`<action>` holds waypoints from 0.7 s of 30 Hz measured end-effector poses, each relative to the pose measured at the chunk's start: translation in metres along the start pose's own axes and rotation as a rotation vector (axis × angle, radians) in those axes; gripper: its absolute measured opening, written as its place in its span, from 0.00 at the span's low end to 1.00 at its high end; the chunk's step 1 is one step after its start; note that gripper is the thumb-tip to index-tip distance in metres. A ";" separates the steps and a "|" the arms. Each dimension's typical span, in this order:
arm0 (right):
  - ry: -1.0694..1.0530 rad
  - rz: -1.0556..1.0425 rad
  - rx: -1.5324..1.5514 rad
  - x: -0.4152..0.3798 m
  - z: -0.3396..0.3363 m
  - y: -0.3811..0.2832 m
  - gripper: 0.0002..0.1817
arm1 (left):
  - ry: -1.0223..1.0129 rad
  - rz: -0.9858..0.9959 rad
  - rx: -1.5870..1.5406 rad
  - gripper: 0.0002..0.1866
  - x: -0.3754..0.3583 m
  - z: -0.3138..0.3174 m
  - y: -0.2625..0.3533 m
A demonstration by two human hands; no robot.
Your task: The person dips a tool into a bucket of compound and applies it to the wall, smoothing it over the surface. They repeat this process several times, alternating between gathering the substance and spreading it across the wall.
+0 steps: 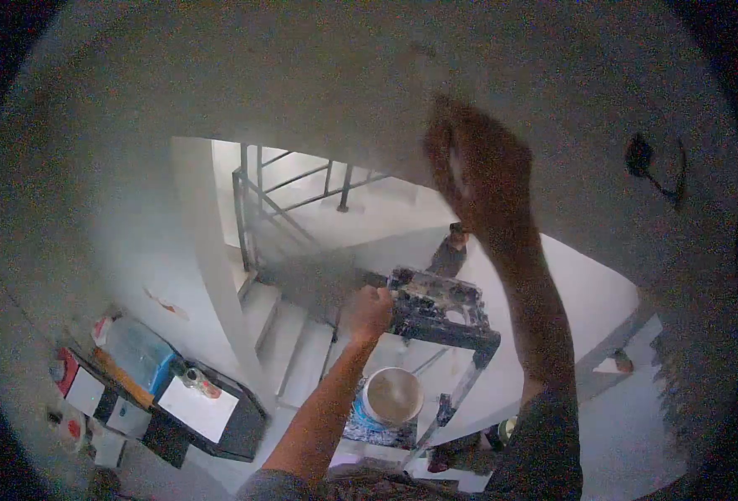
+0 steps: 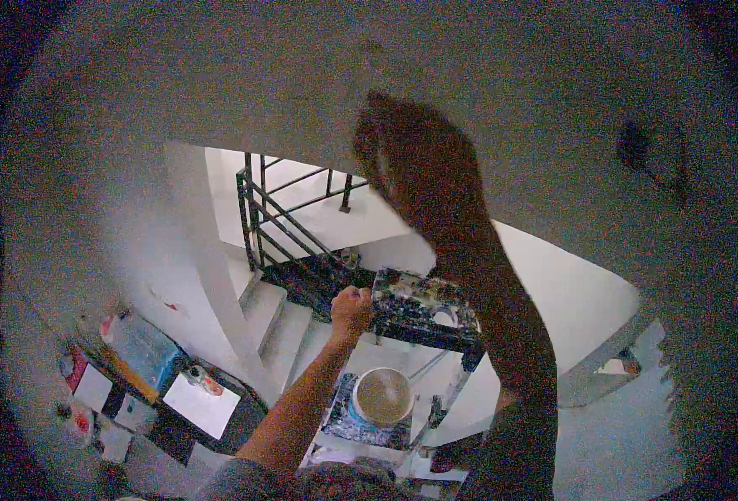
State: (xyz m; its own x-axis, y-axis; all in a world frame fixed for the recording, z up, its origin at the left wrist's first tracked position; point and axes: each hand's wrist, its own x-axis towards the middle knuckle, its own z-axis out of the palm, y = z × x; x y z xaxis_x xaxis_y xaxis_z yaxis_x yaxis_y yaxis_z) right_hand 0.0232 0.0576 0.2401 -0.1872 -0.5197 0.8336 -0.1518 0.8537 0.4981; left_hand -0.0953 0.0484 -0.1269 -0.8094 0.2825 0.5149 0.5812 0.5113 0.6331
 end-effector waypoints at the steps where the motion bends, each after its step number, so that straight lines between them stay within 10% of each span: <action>1: 0.001 0.002 -0.004 0.009 0.003 0.008 0.15 | -0.020 -0.133 -0.141 0.20 0.002 0.002 -0.001; 5: -0.091 -0.006 -0.056 0.017 0.013 0.033 0.11 | -0.017 -0.376 -0.250 0.21 0.003 -0.013 0.011; 9: -0.438 0.055 -0.191 0.014 -0.016 0.000 0.10 | 0.023 -0.119 -0.140 0.21 0.003 0.014 -0.008; 13: -0.341 -0.008 0.048 0.025 -0.024 0.003 0.11 | -0.058 0.041 0.003 0.18 0.000 -0.022 0.011; 15: 0.055 -0.125 0.142 0.033 -0.007 0.017 0.09 | -0.003 -0.007 -0.039 0.15 0.002 0.001 -0.003; 21: -0.285 -0.065 -0.075 -0.003 0.015 0.008 0.08 | 0.080 -0.086 -0.174 0.12 -0.006 -0.032 0.024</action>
State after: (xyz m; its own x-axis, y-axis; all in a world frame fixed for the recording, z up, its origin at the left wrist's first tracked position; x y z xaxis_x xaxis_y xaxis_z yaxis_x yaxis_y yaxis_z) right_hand 0.0082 0.0655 0.2377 -0.4462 -0.5529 0.7038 -0.1021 0.8127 0.5737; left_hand -0.0732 0.0330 -0.0962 -0.8513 0.1748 0.4948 0.5219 0.3805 0.7634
